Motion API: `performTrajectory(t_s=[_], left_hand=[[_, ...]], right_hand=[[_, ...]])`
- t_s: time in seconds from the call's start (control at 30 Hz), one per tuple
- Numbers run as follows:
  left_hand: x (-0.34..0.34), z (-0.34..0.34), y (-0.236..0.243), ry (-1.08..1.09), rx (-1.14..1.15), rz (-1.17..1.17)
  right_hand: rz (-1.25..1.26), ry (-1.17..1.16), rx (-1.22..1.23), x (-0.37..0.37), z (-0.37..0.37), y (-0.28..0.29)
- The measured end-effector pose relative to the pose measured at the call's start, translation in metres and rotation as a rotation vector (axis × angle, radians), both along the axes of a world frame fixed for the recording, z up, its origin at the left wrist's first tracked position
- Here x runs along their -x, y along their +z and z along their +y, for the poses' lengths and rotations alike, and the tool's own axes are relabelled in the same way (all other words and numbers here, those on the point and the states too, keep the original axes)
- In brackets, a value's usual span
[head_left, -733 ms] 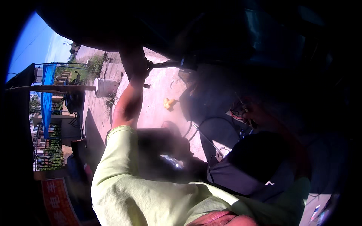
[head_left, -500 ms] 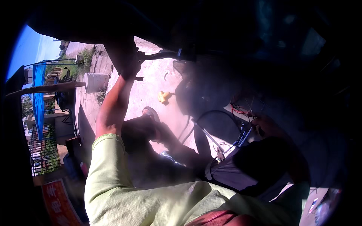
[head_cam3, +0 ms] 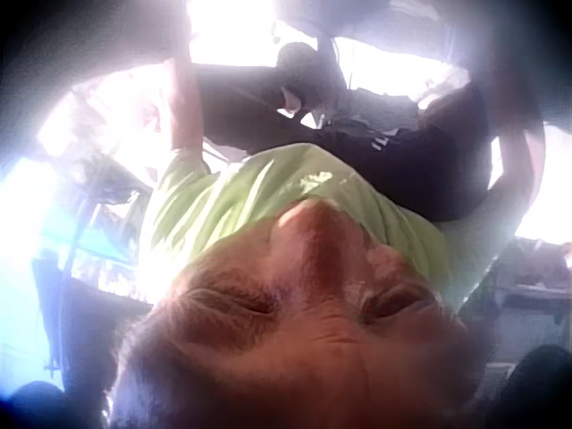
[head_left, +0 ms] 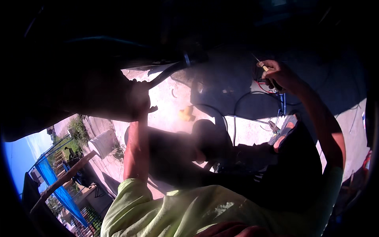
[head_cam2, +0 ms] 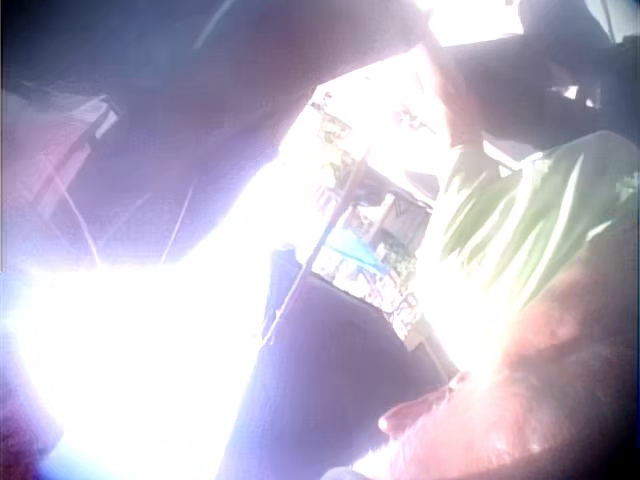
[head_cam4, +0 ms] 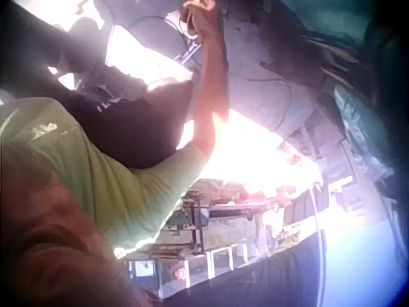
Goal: The person uses a screwdriver to work on the wiring and internal components of a scooter while sitting on the ground.
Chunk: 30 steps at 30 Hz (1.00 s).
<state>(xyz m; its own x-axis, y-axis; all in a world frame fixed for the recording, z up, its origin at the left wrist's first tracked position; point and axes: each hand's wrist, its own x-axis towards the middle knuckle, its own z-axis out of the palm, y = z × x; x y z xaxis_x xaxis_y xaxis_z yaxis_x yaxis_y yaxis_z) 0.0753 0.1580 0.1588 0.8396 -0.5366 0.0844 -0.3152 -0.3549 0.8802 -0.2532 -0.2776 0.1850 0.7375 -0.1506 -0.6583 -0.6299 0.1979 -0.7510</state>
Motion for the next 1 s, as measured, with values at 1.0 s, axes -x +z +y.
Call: performTrajectory(t_s=[1.0], left_hand=[[-0.028,-0.007,-0.011,-0.258,0.564,0.287]], right_hand=[[0.222,0.165,1.042,-0.146,0.129,0.057]])
